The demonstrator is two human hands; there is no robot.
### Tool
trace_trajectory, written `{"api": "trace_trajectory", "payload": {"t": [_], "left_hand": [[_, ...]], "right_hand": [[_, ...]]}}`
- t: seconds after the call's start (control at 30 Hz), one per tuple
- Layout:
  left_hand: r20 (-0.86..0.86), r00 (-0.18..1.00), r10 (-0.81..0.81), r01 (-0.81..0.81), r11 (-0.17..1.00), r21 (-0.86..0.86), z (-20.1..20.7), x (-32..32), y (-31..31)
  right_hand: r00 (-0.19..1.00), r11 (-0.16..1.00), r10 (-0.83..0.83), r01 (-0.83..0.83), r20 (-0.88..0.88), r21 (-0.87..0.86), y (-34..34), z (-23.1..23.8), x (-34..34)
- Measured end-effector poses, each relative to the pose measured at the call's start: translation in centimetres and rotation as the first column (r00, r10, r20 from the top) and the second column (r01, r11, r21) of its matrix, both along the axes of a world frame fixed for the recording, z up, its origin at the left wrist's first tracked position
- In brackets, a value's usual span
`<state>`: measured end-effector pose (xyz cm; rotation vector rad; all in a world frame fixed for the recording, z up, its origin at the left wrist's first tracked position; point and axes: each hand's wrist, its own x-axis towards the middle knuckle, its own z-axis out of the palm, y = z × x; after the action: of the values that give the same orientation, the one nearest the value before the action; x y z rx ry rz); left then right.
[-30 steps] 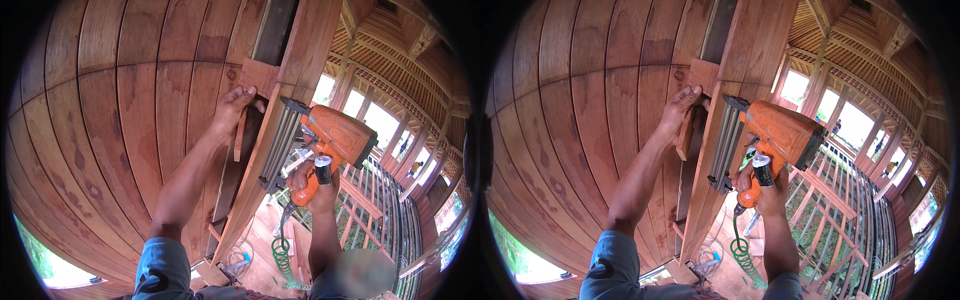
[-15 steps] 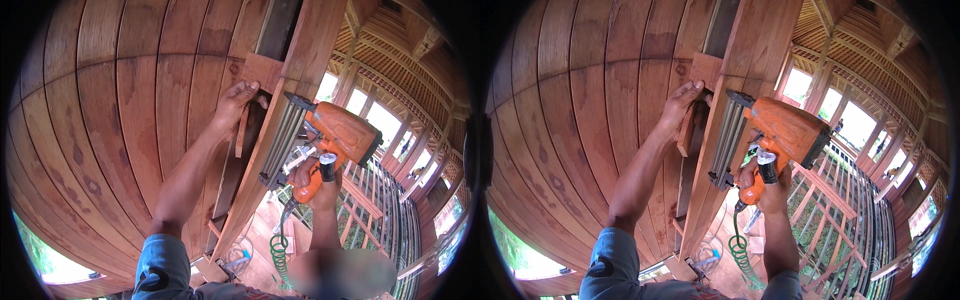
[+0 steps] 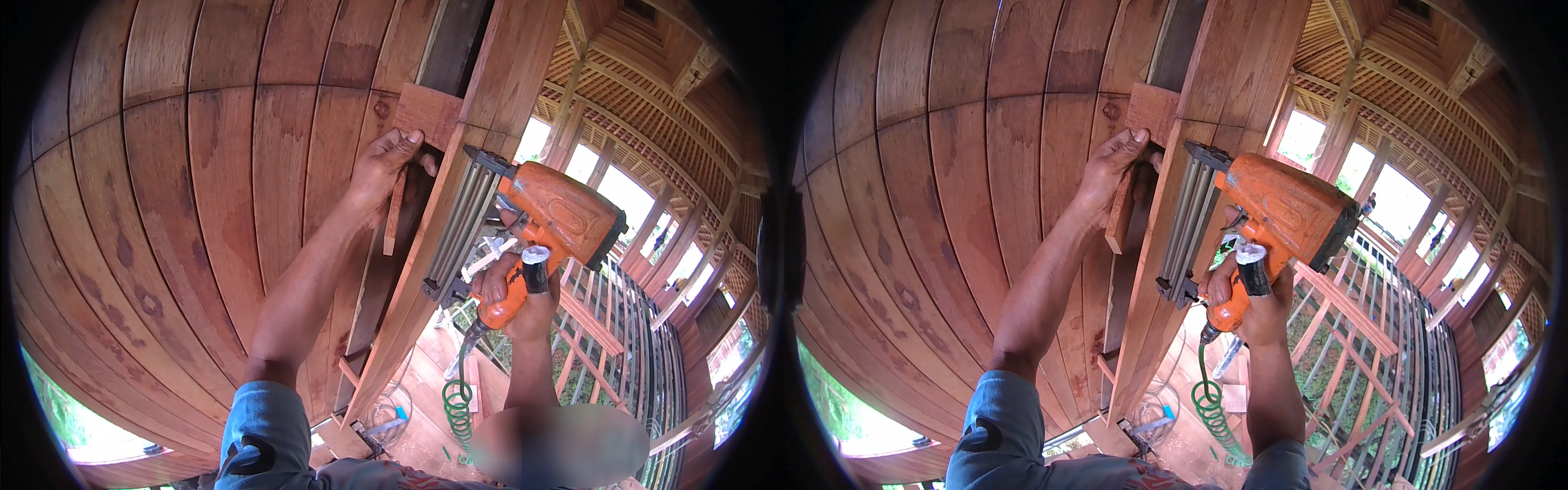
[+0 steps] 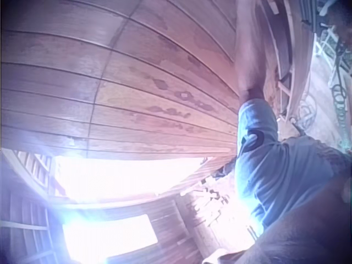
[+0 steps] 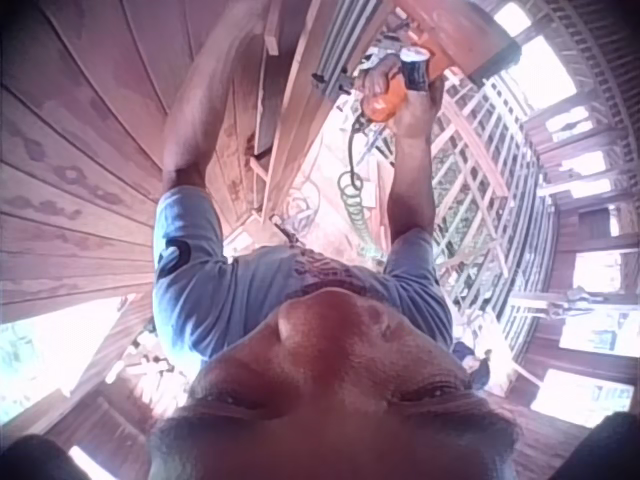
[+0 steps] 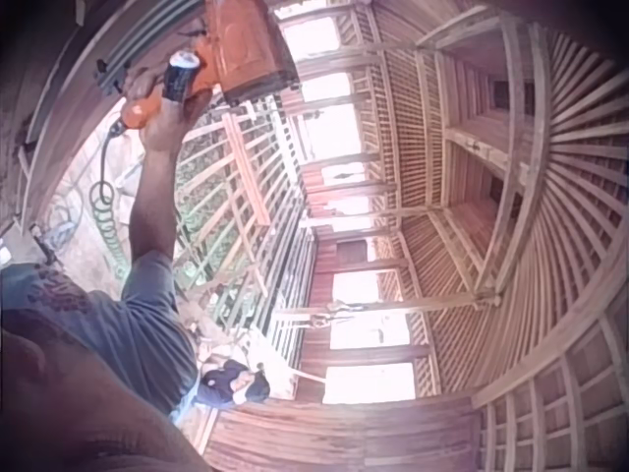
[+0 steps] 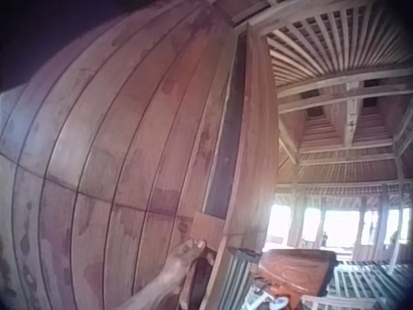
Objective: The person installs wooden planks onto a curved wall structure using a pneumatic nail gun. They position each plank, align it with the existing framework, and secure it with nails. The process is repeated for multiple planks along the curved surface.
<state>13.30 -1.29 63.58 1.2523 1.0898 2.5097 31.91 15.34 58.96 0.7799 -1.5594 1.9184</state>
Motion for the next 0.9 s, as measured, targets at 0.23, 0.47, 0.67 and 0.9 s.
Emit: {"api": "trace_trajectory", "payload": {"t": [0.23, 0.47, 0.67, 0.9], "left_hand": [[0.01, 1.0, 0.003, -0.003, 1.0, -0.013, -0.1, -0.3, 0.1], [0.023, 0.999, -0.048, 0.048, 0.999, -0.014, 0.0, -0.2, -0.3], [0.027, 0.999, -0.043, 0.043, 0.999, 0.001, 0.1, 0.1, -0.2], [0.085, 0.992, -0.093, 0.091, 0.995, 0.031, 0.1, 0.7, -0.1]], "right_hand": [[0.999, 0.999, -0.026, 0.024, 0.048, 0.032, 0.1, 0.5, 0.2], [0.998, 0.999, 0.013, -0.016, 0.056, 0.051, 0.6, 0.5, -0.1], [0.998, 0.996, -0.026, 0.022, 0.05, 0.084, 1.0, 0.6, -0.1], [0.999, 0.999, -0.05, 0.05, 0.019, 0.011, 1.6, 0.3, 0.7]]}}
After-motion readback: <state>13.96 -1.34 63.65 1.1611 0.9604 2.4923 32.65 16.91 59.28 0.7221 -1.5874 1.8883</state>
